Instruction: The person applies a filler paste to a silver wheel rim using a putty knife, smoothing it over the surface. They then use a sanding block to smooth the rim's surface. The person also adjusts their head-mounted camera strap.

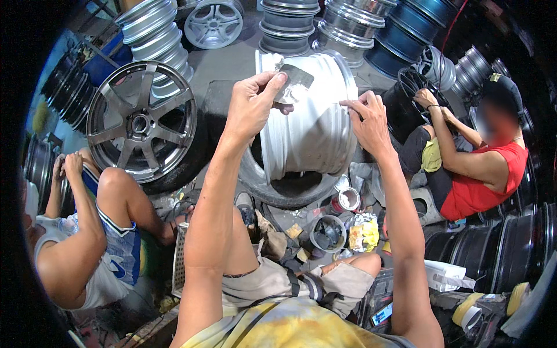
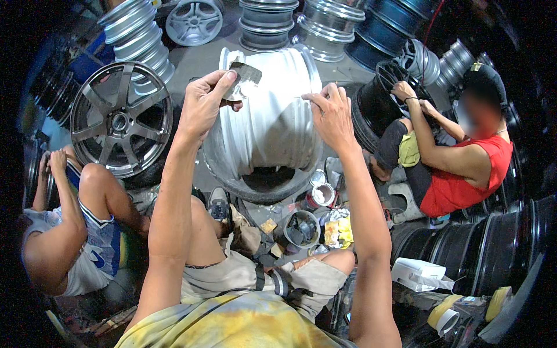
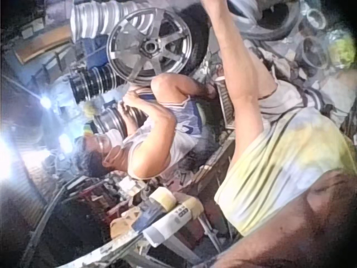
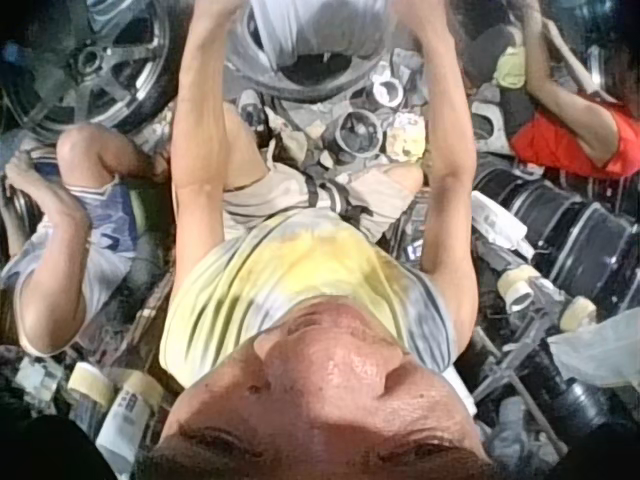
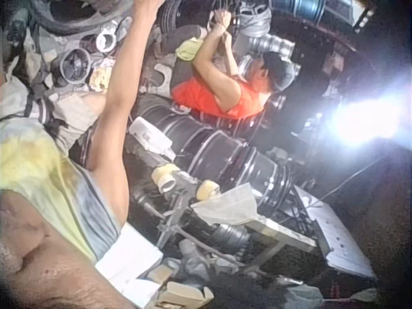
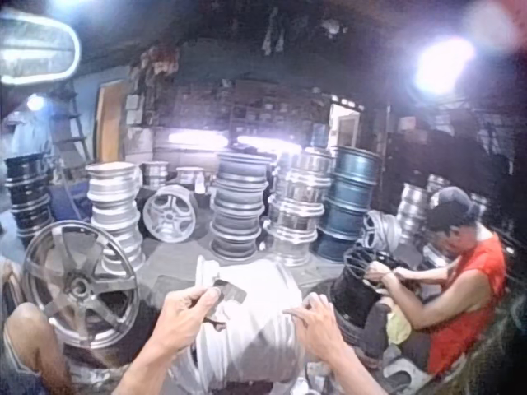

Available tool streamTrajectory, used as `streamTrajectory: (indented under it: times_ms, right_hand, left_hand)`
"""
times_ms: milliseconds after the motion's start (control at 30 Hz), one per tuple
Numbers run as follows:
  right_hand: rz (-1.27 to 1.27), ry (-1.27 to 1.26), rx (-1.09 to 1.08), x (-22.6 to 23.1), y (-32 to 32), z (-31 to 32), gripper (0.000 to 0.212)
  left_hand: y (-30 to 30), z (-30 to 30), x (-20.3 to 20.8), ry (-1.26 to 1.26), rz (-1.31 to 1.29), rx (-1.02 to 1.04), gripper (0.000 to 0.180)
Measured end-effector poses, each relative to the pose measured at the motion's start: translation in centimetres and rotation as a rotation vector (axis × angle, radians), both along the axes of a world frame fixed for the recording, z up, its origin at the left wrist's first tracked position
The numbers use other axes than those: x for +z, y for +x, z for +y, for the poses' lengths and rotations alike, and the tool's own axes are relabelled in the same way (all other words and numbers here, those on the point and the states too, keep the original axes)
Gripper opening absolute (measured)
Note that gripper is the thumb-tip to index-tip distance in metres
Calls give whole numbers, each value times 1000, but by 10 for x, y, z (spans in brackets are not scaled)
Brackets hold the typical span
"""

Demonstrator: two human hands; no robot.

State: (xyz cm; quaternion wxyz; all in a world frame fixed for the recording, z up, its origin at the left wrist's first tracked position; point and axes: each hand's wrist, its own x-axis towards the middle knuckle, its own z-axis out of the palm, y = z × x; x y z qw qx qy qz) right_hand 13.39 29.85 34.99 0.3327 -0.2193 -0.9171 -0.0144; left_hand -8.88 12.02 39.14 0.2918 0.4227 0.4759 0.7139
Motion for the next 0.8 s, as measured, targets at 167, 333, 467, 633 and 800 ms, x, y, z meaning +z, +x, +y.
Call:
streamTrajectory:
  times_ms: [167,333,467,633,800]
  right_hand:
    - [-61,90,-12,0,1,-6,27]
    - [-49,109,-8,2,2,-4,28]
    - [-81,141,5,0,-3,-5,26]
    - [-53,31,1,6,2,-3,24]
    - [-82,93,27,11,-12,-7,24]
  left_hand:
    - [-1,-1,-1,23,29,19,30]
    - [0,3,-2,24,2,-4,33]
    - [-1,3,-4,35,4,-14,33]
    - [1,3,-1,30,-3,9,33]
    - [2,4,-2,35,-31,1,32]
